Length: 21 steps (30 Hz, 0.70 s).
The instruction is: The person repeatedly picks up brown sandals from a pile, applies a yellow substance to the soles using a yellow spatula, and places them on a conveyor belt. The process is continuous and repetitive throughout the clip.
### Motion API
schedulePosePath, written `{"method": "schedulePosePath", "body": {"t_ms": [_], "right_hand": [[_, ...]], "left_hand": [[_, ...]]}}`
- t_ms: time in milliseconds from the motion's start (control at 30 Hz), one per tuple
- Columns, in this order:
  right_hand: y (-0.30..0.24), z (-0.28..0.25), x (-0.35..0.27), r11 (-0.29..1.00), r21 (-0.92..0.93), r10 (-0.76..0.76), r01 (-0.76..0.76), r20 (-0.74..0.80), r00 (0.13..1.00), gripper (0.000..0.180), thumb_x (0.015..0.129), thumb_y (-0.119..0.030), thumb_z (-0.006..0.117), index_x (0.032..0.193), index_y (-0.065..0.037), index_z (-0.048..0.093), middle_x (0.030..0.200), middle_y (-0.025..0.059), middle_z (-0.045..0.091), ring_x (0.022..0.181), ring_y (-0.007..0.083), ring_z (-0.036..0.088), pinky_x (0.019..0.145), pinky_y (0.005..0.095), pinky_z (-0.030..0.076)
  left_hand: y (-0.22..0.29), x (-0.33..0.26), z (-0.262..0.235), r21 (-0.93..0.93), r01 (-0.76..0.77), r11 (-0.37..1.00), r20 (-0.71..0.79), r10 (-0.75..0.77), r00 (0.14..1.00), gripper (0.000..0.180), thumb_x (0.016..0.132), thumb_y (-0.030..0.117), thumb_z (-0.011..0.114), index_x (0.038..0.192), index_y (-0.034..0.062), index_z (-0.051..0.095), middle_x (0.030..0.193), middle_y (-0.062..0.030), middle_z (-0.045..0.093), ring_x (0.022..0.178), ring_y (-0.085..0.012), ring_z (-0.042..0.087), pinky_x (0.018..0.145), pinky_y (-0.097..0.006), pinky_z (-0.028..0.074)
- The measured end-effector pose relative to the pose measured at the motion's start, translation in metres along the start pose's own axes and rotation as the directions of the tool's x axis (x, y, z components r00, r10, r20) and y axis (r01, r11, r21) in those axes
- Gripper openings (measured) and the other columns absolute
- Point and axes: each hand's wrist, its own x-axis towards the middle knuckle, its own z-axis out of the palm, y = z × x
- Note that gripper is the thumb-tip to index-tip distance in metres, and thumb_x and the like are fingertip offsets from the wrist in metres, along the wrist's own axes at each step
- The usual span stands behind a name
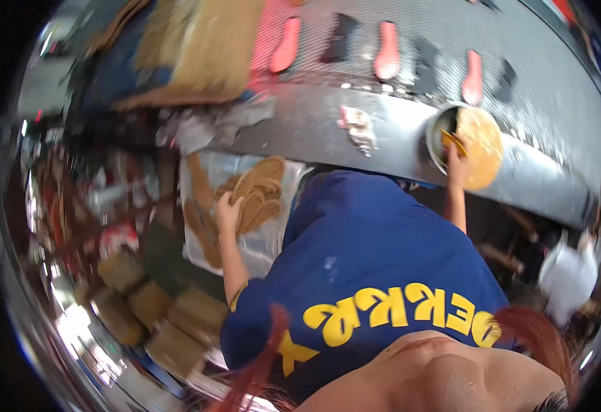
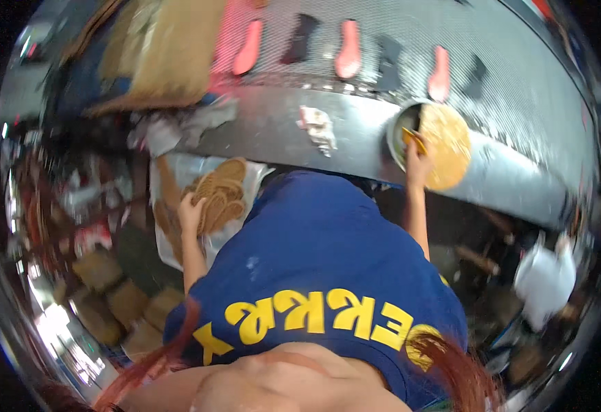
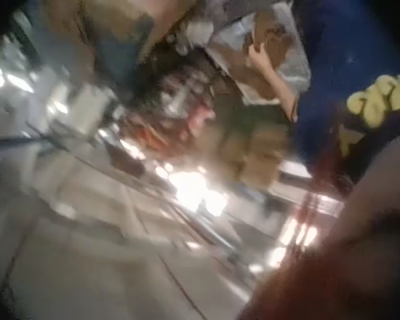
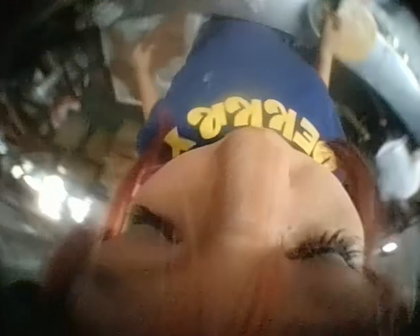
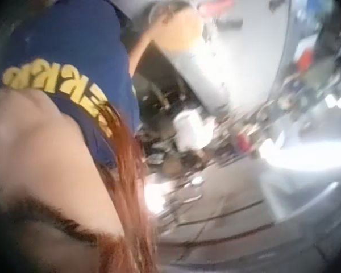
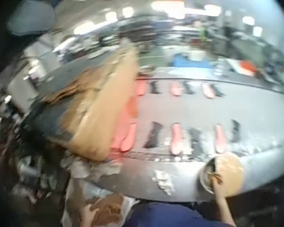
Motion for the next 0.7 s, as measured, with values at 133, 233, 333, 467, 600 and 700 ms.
{"method": "schedulePosePath", "body": {"t_ms": [133, 233, 333, 467, 600, 700], "right_hand": [[0.018, 0.001, -0.009, 0.906, -0.377, -0.246, 0.19, -0.106, 0.963, 0.021, 0.084, -0.006, 0.064, 0.104, -0.01, 0.069, 0.091, 0.0134, 0.065, 0.079, 0.0244, 0.065, 0.069, 0.0332, 0.051], [0.004, 0.006, -0.016, 0.724, -0.659, -0.348, 0.205, -0.092, 0.933, 0.022, 0.082, -0.008, 0.066, 0.103, -0.013, 0.07, 0.081, 0.0108, 0.06, 0.074, 0.0265, 0.063, 0.065, 0.0386, 0.051], [0.03, 0.012, -0.011, 0.523, -0.83, -0.463, 0.196, -0.083, 0.882, 0.021, 0.081, -0.012, 0.067, 0.102, -0.016, 0.071, 0.079, 0.0093, 0.059, 0.073, 0.0283, 0.062, 0.064, 0.0415, 0.05], [0.04, 0.027, -0.011, 0.538, -0.829, -0.417, 0.152, -0.105, 0.903, 0.018, 0.082, -0.015, 0.068, 0.099, -0.019, 0.071, 0.081, 0.009, 0.062, 0.075, 0.0291, 0.063, 0.064, 0.0421, 0.051], [0.033, 0.035, -0.011, 0.804, -0.58, -0.32, 0.13, -0.239, 0.917, 0.017, 0.082, -0.015, 0.069, 0.099, -0.015, 0.073, 0.084, 0.0108, 0.069, 0.077, 0.0264, 0.067, 0.068, 0.0384, 0.052], [0.047, 0.031, -0.009, 0.965, -0.263, -0.081, -0.021, -0.37, 0.926, 0.019, 0.083, -0.013, 0.069, 0.102, -0.013, 0.073, 0.088, 0.0137, 0.072, 0.076, 0.0236, 0.07, 0.07, 0.0332, 0.052]], "left_hand": [[0.078, 0.067, -0.007, -0.162, -0.108, 0.981, -0.084, 0.095, 0.992, 0.035, 0.089, 0.028, 0.069, 0.105, -0.0027, 0.064, 0.091, -0.0159, 0.069, 0.081, -0.0296, 0.065, 0.074, -0.039, 0.049], [0.147, 0.087, 0.011, -0.294, -0.21, 0.933, -0.174, 0.164, 0.971, 0.035, 0.092, 0.029, 0.067, 0.103, -0.0039, 0.064, 0.093, -0.0149, 0.069, 0.081, -0.026, 0.064, 0.072, -0.037, 0.048], [0.176, 0.108, 0.043, -0.365, -0.388, 0.846, -0.252, 0.312, 0.916, 0.023, 0.09, 0.019, 0.068, 0.096, -0.0029, 0.067, 0.093, -0.0146, 0.07, 0.081, -0.0275, 0.066, 0.072, -0.037, 0.049], [0.176, 0.126, 0.103, -0.399, -0.445, 0.802, -0.275, 0.359, 0.892, 0.025, 0.087, 0.021, 0.071, 0.093, -0.003, 0.067, 0.086, -0.0135, 0.069, 0.077, -0.027, 0.066, 0.071, -0.038, 0.049], [0.173, 0.134, 0.147, -0.456, -0.488, 0.744, -0.283, 0.398, 0.873, 0.028, 0.087, 0.022, 0.071, 0.097, -0.0039, 0.067, 0.086, -0.013, 0.069, 0.074, -0.0207, 0.063, 0.07, -0.034, 0.049], [0.192, 0.146, 0.153, -0.273, -0.604, 0.748, -0.118, 0.598, 0.793, 0.026, 0.089, 0.019, 0.067, 0.103, -0.0025, 0.066, 0.09, -0.0137, 0.066, 0.076, -0.0253, 0.063, 0.073, -0.034, 0.049]]}}
